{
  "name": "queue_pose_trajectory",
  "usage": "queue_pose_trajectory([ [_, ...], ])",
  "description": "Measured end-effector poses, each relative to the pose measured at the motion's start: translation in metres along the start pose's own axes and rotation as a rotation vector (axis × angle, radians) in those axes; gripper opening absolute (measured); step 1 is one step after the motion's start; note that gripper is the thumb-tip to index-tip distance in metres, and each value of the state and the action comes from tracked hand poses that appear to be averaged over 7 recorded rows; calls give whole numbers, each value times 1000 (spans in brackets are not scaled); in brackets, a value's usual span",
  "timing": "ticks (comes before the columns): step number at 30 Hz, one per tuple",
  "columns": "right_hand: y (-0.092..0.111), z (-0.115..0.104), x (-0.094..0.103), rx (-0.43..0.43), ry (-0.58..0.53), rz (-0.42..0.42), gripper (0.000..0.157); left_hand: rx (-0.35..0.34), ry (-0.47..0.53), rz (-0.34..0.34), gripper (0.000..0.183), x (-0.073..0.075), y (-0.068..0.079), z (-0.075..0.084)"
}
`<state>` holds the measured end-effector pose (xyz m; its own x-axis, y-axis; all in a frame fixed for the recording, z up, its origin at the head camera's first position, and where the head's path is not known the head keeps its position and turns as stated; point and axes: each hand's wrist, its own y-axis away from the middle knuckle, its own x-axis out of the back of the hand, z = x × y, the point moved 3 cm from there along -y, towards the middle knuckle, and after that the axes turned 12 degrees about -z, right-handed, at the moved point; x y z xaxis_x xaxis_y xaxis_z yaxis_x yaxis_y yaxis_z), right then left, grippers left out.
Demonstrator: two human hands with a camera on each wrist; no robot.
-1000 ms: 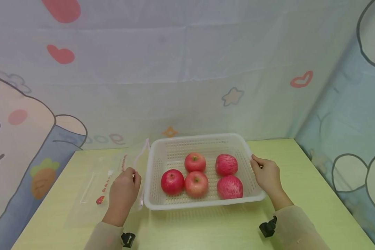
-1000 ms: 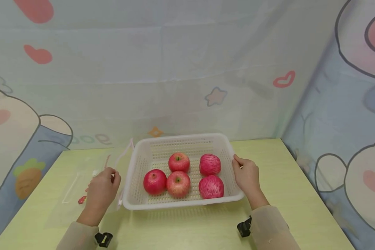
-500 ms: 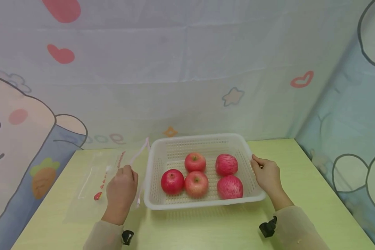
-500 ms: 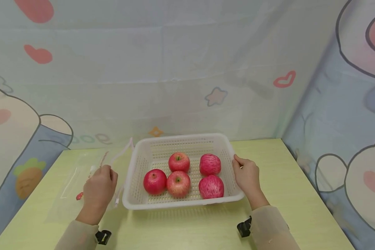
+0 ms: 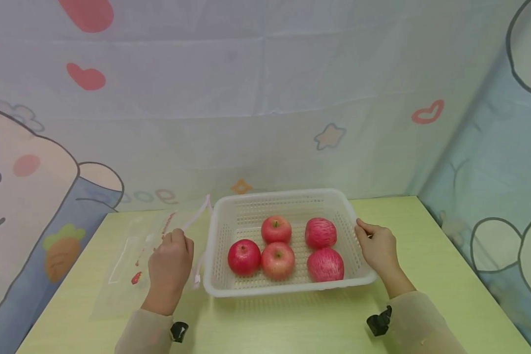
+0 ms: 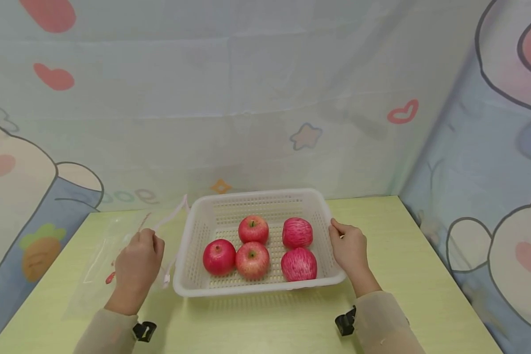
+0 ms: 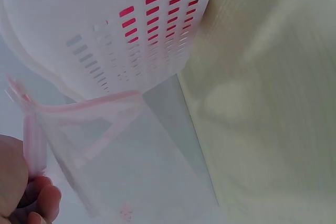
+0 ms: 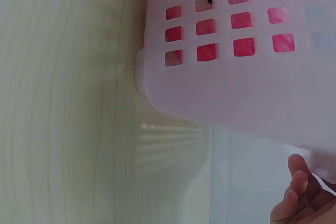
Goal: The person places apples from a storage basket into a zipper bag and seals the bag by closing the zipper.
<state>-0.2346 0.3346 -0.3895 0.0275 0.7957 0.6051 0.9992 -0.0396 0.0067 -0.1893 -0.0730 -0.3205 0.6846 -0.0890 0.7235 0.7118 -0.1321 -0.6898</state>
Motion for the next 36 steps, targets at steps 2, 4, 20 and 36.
queue_pose_trajectory([
  [2, 0, 0, 0, -7, -7, -6, 34, -8, 1, 11, 15, 1, -2, 0],
  [4, 0, 0, -1, -10, -10, -9, 34, -5, 0, 16, 14, 3, -4, -1],
  [20, 0, 1, 0, 26, 19, 16, 33, 73, 32, 39, 10, 12, -8, -17],
  [36, -2, 3, -1, 15, 31, 9, 34, 136, 94, -60, 22, 20, -10, -26],
])
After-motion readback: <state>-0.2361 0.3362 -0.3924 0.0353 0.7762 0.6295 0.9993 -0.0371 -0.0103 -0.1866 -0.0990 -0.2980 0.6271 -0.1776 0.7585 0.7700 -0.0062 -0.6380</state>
